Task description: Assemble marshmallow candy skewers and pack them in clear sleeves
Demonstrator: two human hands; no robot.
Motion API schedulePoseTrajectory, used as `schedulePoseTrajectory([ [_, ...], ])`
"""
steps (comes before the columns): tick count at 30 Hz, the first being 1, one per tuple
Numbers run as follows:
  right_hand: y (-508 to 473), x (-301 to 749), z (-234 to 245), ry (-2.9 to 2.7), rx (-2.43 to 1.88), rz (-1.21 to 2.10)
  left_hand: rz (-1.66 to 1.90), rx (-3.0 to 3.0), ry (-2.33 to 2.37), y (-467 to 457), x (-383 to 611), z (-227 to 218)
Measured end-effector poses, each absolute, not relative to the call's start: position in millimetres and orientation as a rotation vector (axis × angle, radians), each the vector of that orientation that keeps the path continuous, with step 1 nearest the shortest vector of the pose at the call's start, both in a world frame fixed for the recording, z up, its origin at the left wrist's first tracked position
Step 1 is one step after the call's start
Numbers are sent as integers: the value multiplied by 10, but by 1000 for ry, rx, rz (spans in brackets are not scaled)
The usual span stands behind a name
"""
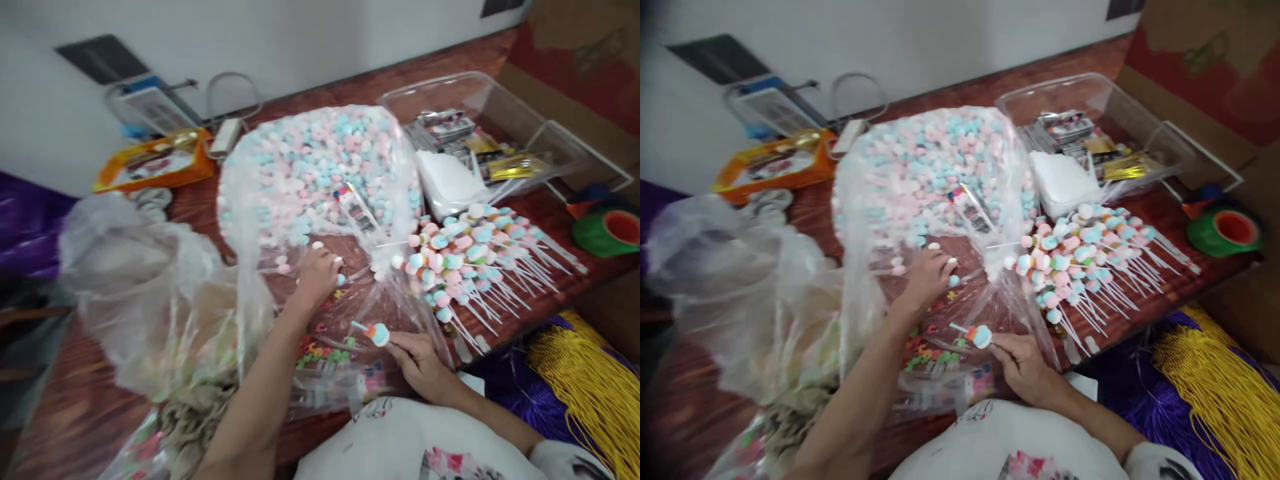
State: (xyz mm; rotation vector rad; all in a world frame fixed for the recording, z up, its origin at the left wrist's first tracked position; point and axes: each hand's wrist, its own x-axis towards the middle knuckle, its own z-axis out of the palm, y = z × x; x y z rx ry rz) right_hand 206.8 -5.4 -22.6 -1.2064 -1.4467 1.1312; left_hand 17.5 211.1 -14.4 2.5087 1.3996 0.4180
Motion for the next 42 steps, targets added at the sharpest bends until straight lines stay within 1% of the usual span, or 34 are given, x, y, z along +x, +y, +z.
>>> schedulePoseTrajectory([
  [3, -37, 2088, -189, -1425, -1240, 1091, 753, 2131, 1333, 1877, 221, -67],
  [5, -50, 2102, -193, -1422, -1239, 1057, 878, 1754, 1284, 1627, 250, 30],
  [9, -122, 2109, -279, -1449, -1224, 946, 930, 1111, 1100, 1118, 288, 197],
  [13, -204, 2095, -366, -1521, -1214, 859, 1015, 827, 992, 812, 208, 246],
  [21, -283, 2039, -305, -1662, -1183, 748, 1044, 714, 949, 499, 106, 253],
  [26, -317, 2031, -301, -1700, -1222, 705, 1137, 681, 936, 402, 178, 207],
  [30, -360, 2054, -311, -1713, -1229, 708, 1204, 622, 932, 373, 213, 189],
  [36, -392, 2088, -326, -1744, -1257, 732, 1231, 723, 909, 322, 267, 216],
  [42, -428, 2115, -352, -1747, -1273, 713, 1276, 709, 996, 330, 284, 163],
])
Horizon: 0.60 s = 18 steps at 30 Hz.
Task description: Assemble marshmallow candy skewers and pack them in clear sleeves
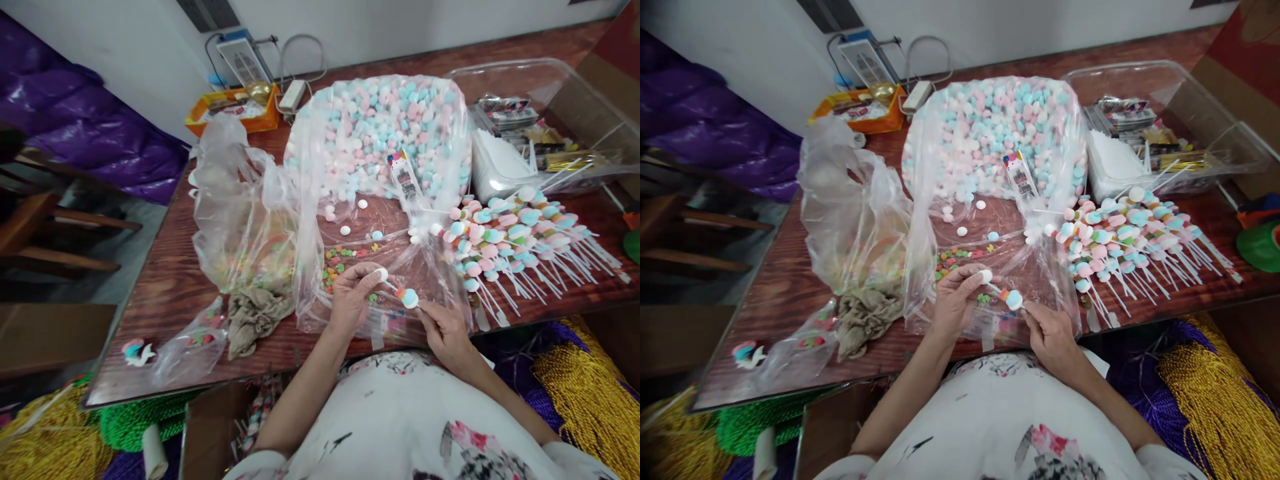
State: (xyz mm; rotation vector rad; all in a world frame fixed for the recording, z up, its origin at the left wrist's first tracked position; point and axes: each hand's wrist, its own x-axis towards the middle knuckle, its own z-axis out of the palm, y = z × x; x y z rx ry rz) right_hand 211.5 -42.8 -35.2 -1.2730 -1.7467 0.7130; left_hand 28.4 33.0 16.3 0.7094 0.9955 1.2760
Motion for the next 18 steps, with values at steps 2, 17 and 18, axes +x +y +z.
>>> schedulePoseTrajectory([
  [2, -440, 2123, -362, -1747, -1276, 709, 1270, 672, 1035, 352, 281, 139],
  [17, -419, 2141, -315, -1864, -1406, 753, 1268, 680, 958, 303, 331, -17],
  [18, -425, 2145, -326, -1866, -1403, 755, 1293, 715, 971, 288, 334, -47],
])
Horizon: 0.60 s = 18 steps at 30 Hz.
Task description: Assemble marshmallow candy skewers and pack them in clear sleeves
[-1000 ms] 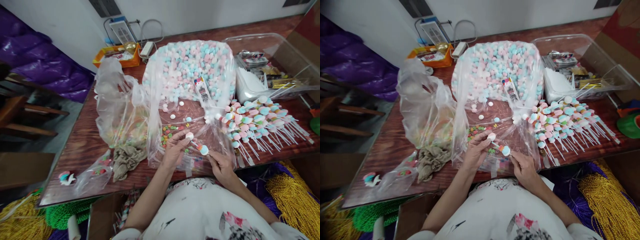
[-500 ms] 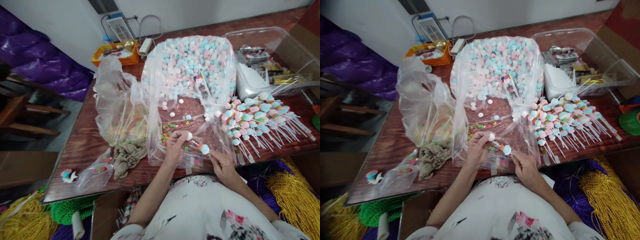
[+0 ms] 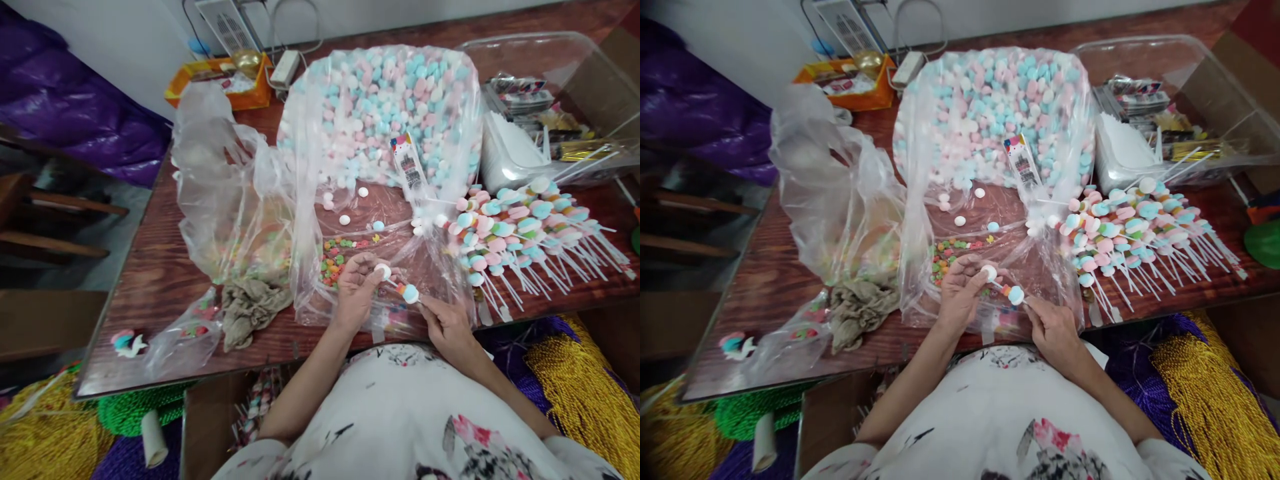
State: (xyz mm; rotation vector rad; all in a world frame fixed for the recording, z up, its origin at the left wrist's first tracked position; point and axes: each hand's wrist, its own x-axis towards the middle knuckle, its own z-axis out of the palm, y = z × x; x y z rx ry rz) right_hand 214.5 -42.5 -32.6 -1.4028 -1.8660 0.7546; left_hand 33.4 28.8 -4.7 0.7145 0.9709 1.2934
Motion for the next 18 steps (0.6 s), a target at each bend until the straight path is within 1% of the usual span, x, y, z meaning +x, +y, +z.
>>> schedulePoseTrajectory([
  [7, -513, 2208, -363, -1852, -1434, 831, 1320, 1165, 1140, 102, 355, -184],
  [13, -535, 2260, -397, -1832, -1518, 771, 1302, 1254, 1139, 62, 387, -203],
  [18, -536, 2288, -441, -1889, -1573, 724, 1275, 1714, 1016, 89, 324, -277],
])
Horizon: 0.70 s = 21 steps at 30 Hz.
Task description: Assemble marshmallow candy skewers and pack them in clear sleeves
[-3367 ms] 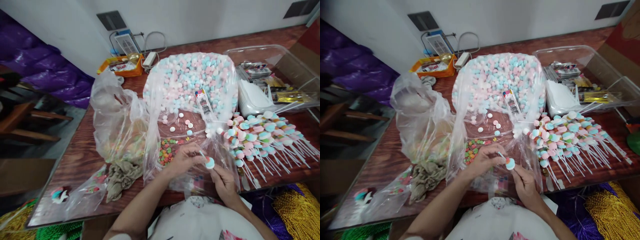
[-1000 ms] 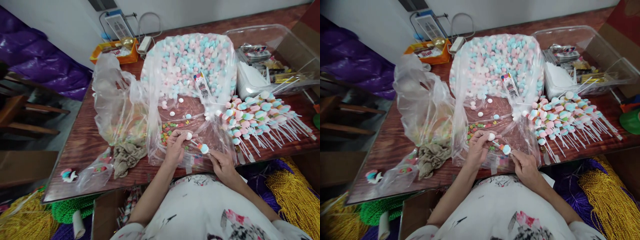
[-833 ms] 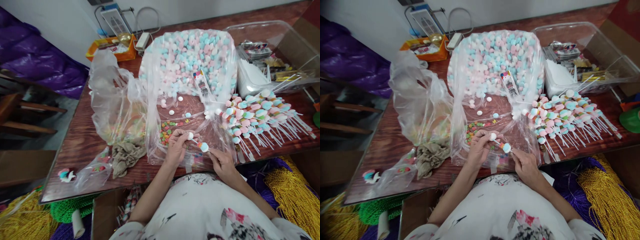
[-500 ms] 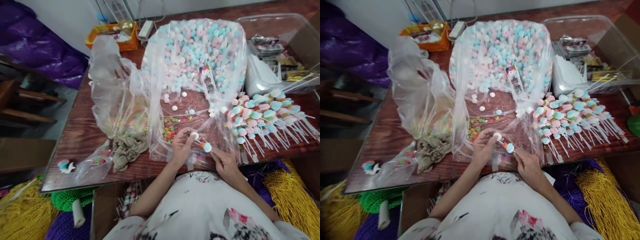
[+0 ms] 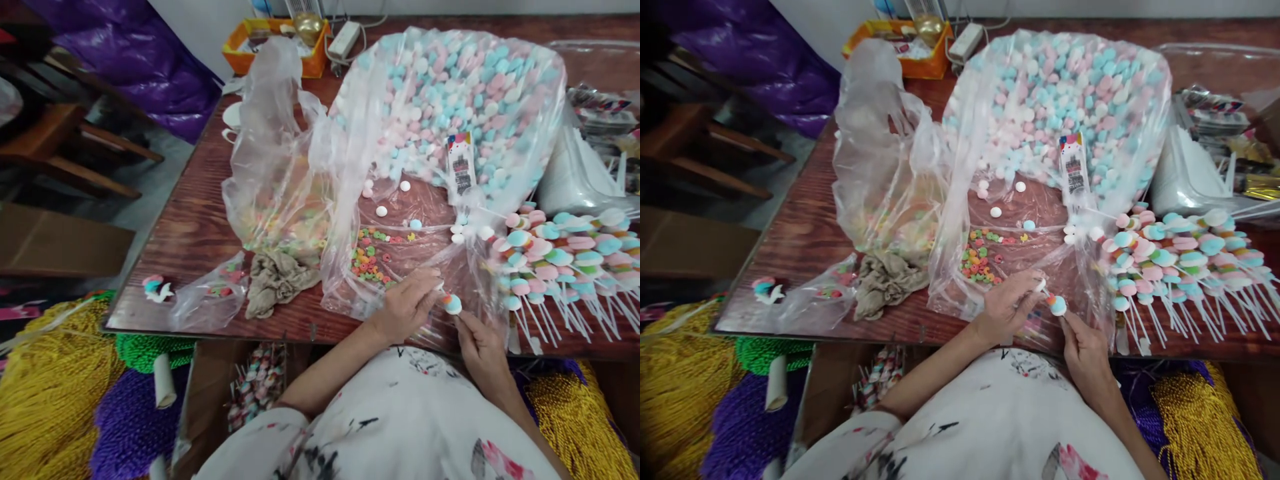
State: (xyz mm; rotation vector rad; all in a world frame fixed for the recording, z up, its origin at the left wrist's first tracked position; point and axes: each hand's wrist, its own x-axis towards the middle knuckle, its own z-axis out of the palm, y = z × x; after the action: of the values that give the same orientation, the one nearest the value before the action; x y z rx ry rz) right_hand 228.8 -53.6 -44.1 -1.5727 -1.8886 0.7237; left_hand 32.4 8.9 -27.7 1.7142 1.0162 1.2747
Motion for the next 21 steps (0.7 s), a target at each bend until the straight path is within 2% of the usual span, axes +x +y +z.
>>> schedulePoseTrajectory([
  [7, -586, 2385, -394, -2018, -1397, 741, 1261, 1875, 933, 128, 269, -402],
  [15, -632, 2293, -373, -1972, -1334, 640, 1214, 2020, 851, 93, 264, -379],
  [21, -611, 2137, -381, -1840, -1329, 690, 1230, 2126, 881, 94, 243, -348],
])
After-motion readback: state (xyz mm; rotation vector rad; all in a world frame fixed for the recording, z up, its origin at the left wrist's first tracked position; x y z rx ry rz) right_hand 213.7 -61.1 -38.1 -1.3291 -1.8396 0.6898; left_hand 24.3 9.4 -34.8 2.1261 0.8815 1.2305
